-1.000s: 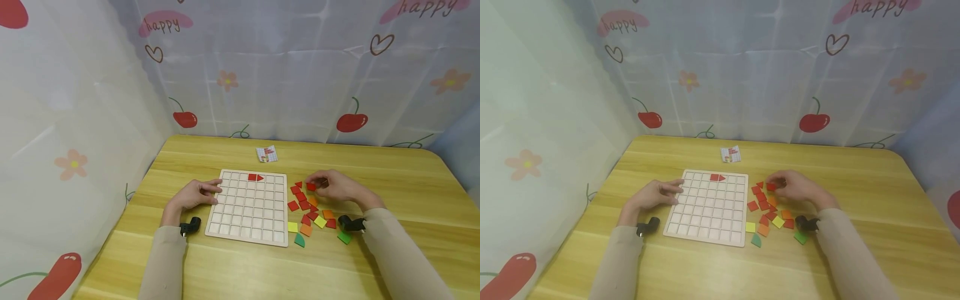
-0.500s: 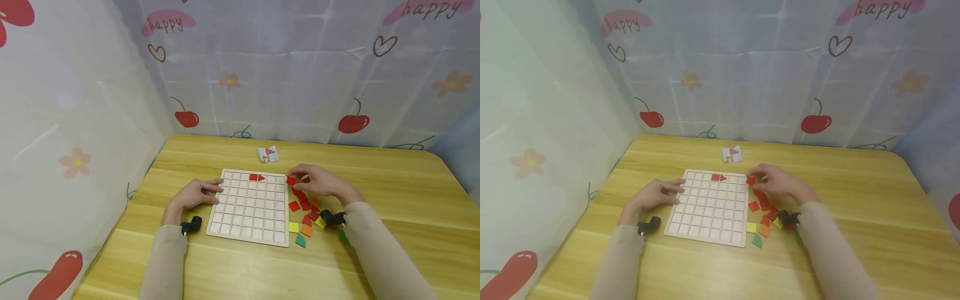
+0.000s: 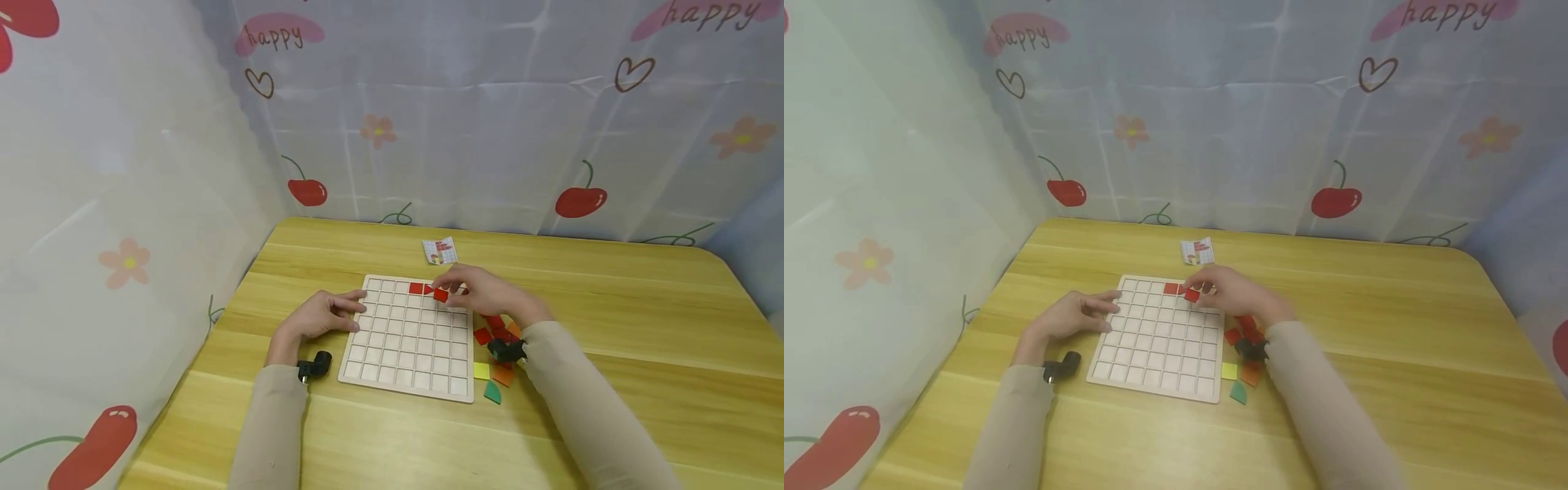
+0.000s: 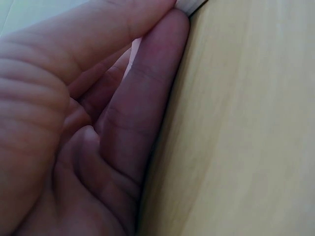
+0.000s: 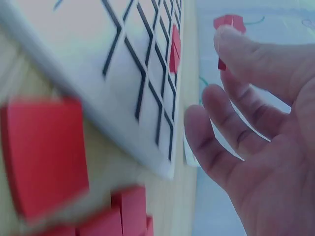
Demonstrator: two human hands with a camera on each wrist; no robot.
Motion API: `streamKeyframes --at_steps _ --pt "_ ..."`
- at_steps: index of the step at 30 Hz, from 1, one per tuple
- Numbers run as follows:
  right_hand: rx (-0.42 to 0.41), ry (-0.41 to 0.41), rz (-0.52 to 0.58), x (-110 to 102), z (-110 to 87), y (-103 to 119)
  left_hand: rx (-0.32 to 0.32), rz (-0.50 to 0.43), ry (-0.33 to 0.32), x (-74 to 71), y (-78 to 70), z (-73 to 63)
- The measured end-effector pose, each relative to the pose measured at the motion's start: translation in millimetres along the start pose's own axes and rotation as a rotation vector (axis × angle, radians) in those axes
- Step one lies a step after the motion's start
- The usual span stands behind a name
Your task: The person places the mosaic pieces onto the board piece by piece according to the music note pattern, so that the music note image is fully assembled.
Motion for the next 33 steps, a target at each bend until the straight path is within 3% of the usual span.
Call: streamKeyframes --at_steps 15,25,33 --pt "-0.049 0.006 -0.087 26 41.1 19 0.006 -0.007 0.008 -0.5 0.3 -0.4" --pt "0.033 0.045 -0.103 32 46.2 15 0.008 -0.013 0.007 -1.0 -0.6 1.0" --pt "0.038 0.052 -0.086 34 48.5 13 0.011 -0.029 0.009 -1.4 0.8 0.6"
Point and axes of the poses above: each hand's wrist, its own z-axis towards the middle knuckle, its own x-axis out of the palm, y = z × x, the point moved 3 cm from there along z, towards the middle knuckle, and after that the axes turned 1 degree about z, right-handed, at the moved point
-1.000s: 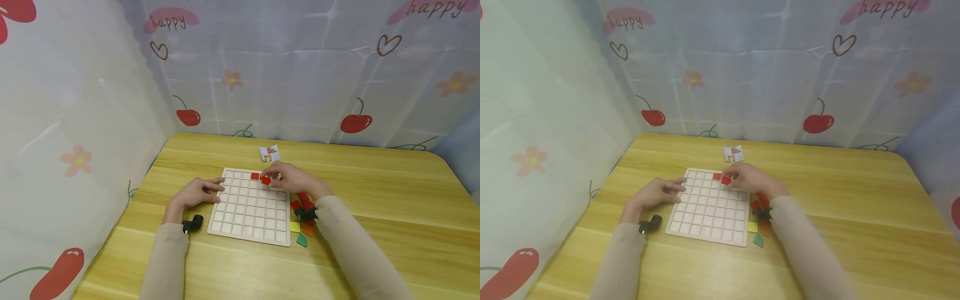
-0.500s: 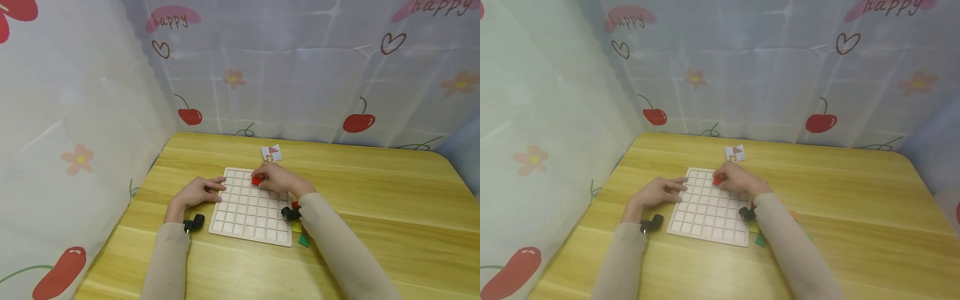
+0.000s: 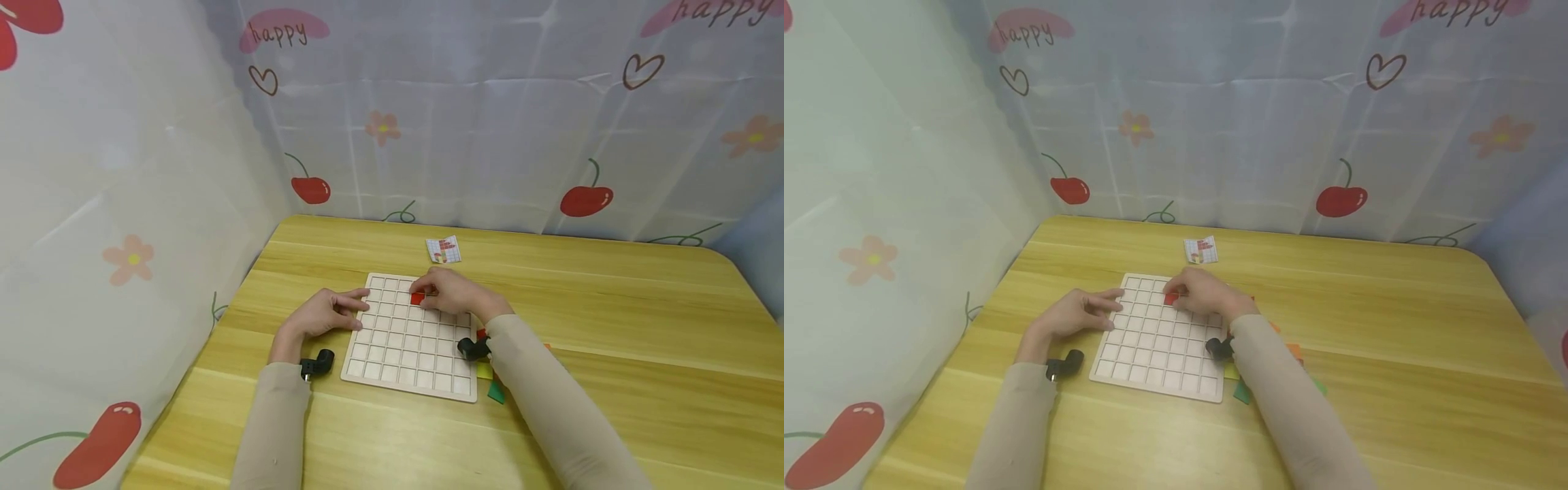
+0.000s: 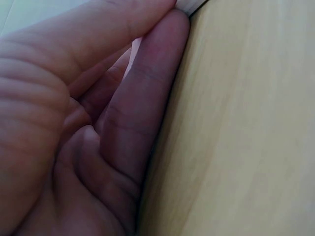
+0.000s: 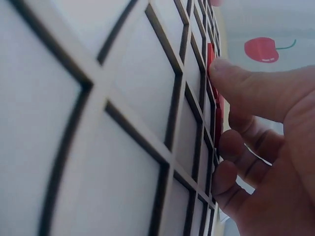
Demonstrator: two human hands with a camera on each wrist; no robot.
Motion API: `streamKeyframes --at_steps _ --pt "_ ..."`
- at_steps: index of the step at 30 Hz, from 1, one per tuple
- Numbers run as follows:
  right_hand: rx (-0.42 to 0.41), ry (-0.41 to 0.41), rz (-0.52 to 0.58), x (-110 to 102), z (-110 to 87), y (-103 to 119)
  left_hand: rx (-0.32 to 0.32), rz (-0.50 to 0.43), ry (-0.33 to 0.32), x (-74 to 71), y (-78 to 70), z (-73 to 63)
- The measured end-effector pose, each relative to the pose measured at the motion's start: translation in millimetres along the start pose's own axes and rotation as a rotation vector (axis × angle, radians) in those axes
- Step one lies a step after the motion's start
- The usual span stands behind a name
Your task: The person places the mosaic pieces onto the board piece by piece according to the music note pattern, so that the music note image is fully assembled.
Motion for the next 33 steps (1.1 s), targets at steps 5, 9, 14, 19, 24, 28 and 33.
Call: streamKeyframes --at_steps 5,9,14,19,24,28,33 --pt "0.015 -0.022 0.032 -1 -0.9 1 -0.002 0.001 -0.001 0.6 -0.1 0.9" --pt "0.01 -0.039 0.064 -2 -3.9 -1 -0.009 -0.001 0.005 1.9 -0.1 1.1" --pt "-0.018 -0.07 0.114 -7 -9.9 -5 -0.011 -0.006 0.008 2.5 0.1 0.7" --pt "0.0 -0.084 0.105 -17 -18.7 -10 -0.012 -0.006 0.006 2.1 0.7 0.3" --pt "0.036 -0.089 0.1 -25 -30.0 -17 -0.014 -0.005 0.004 1.7 1.2 0.0" --pt "0.024 -0.093 0.085 -31 -40.4 -25 -0.016 -0.006 0.004 1.5 0.8 -0.3" --pt "0.024 -0.097 0.062 -38 -56.8 -36 -0.015 -0.011 0.005 1.2 0.3 -0.1"
Point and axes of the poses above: each hand's wrist, its own z-axis towards the middle knuckle, its own x-axis out of the palm, y = z × x, the point moved 3 cm from there along z, towards the middle knuckle, and after that the axes turned 1 degree about z, right-handed, at the moved point
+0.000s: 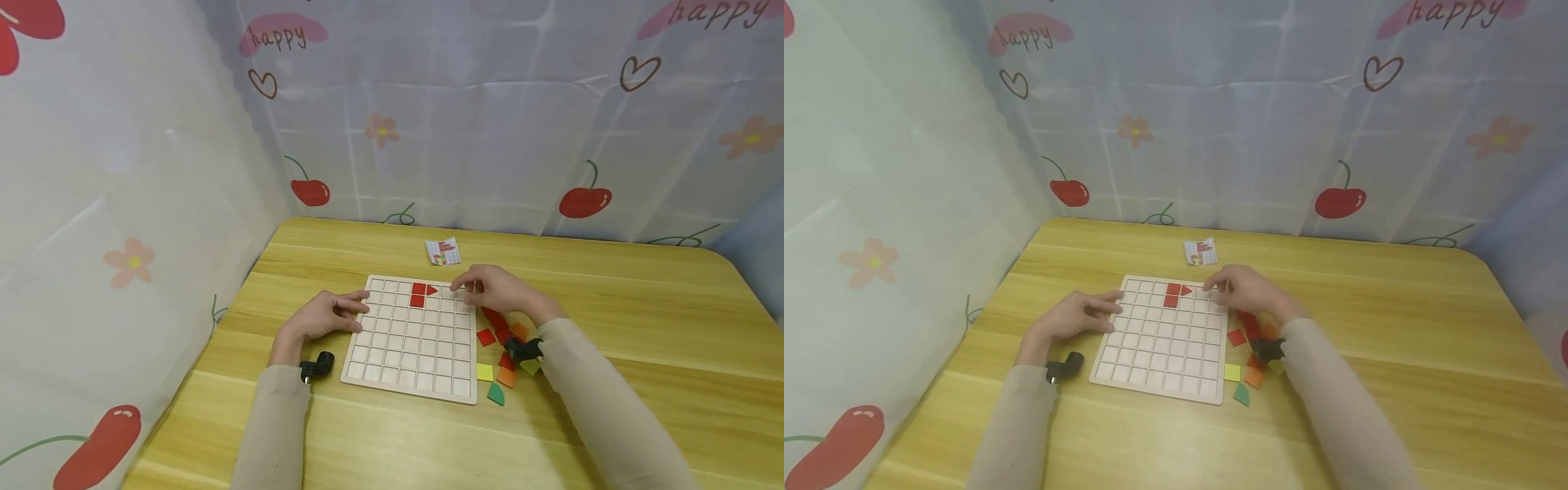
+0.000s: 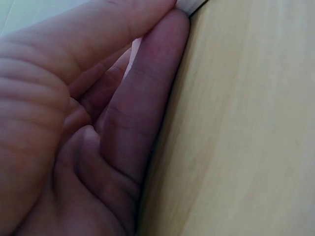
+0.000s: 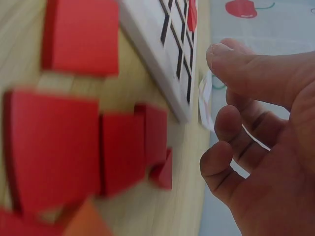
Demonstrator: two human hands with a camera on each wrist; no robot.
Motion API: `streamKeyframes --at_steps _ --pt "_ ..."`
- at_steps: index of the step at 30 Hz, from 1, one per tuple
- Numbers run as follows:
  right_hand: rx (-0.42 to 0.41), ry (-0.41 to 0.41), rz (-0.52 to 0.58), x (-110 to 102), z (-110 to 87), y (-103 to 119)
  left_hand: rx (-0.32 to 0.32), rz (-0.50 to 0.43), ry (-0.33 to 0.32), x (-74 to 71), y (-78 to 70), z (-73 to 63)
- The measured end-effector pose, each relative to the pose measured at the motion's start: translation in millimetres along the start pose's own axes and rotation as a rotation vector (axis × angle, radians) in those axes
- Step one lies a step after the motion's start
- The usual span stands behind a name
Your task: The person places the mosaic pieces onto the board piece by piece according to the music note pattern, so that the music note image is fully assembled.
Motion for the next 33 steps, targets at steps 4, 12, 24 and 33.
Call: streamKeyframes --at_steps 4,12,24,33 --pt "-0.004 -0.002 -0.024 -5 -13.0 -12 0.003 -0.002 0.002 0.0 -0.3 0.1" --pt "-0.014 0.051 -0.073 -6 -31.4 -31 0.001 0.001 -0.003 -0.7 0.4 0.7" --pt "-0.02 0.056 -0.151 -9 -50.4 -43 -0.001 0.001 -0.003 0.9 0.2 0.5" --pt "-0.001 0.071 -0.129 -16 -59.7 -50 -0.003 -0.012 -0.004 0.5 1.0 0.6"
Point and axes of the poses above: each hand's wrist, its own z-axis towards the middle knuckle, its own x-axis out of the palm, y = z × x, the point moved 3 cm from there along z, towards the middle knuckle, and after that the axes turned 1 degree about z, right-handed, at the moved point
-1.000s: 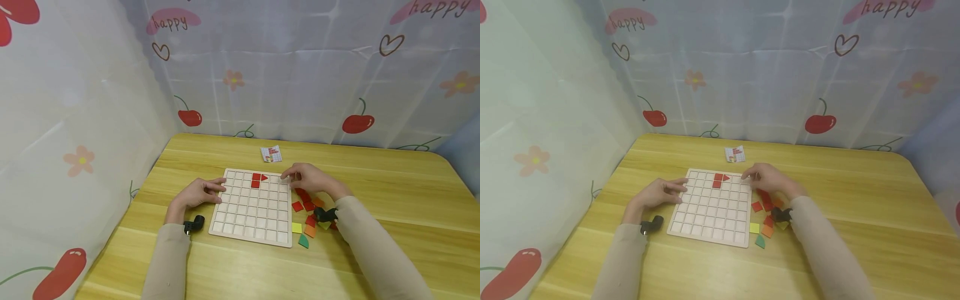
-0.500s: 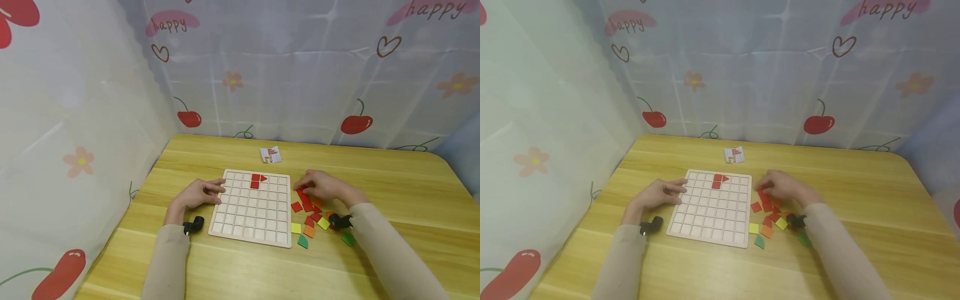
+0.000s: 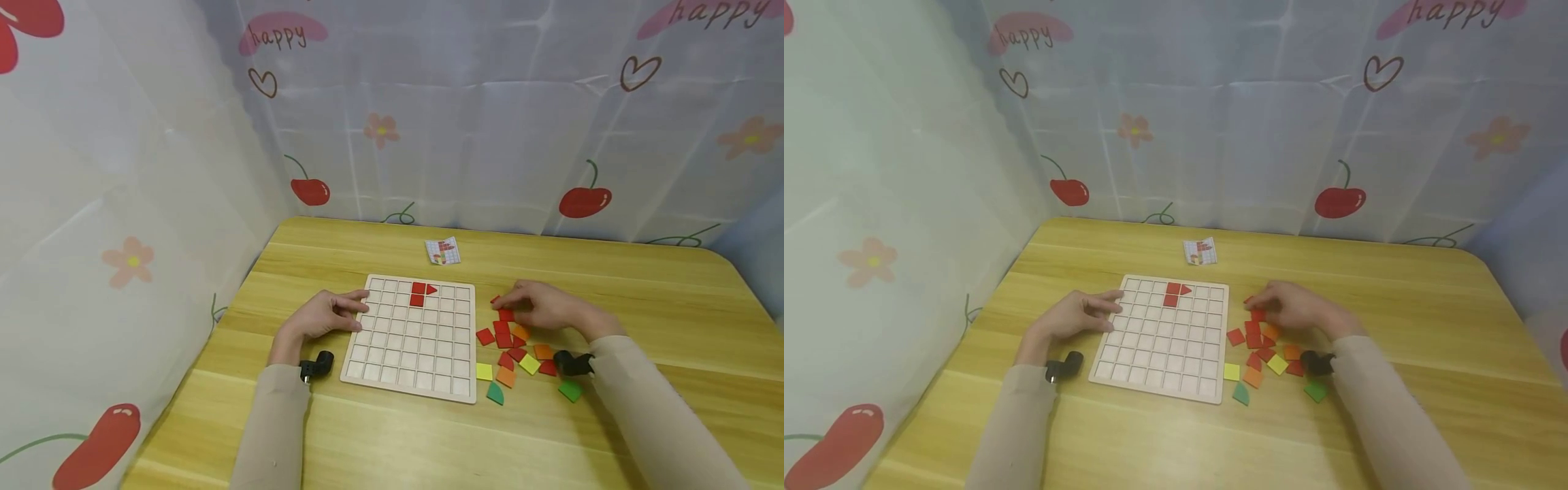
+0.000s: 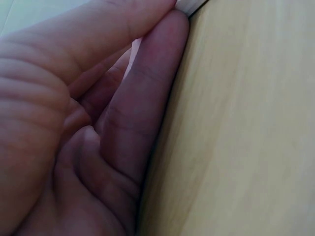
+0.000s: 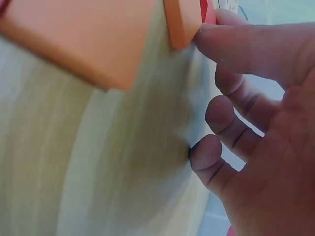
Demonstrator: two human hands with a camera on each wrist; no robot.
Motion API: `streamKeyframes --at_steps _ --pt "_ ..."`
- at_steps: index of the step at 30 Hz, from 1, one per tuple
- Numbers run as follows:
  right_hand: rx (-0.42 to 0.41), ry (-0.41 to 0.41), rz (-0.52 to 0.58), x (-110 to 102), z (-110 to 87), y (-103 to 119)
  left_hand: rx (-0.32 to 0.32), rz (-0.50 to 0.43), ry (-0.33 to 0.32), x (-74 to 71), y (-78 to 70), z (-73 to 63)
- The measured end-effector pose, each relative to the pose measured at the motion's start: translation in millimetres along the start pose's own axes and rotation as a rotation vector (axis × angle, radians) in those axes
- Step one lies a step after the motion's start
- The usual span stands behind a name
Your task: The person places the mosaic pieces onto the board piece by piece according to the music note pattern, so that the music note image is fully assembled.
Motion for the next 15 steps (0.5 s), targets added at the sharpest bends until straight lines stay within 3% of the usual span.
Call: streamKeyframes --at_steps 9,15 --pt "0.066 0.024 0.095 0.9 -2.1 -7.5 0.004 0.015 -0.003 -0.3 0.9 1.4" --pt "0.063 -0.001 0.094 2.7 -2.8 -9.0 0.01 0.011 0.0 0.2 0.3 0.2"
Point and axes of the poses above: each hand's wrist, its own z-axis towards the middle knuckle, its own x-axis out of the palm, y = z × x, the point moved 3 cm from there along z, towards the middle knuckle, and after that the axes turned 1 degree about z, right-handed, at the moved point
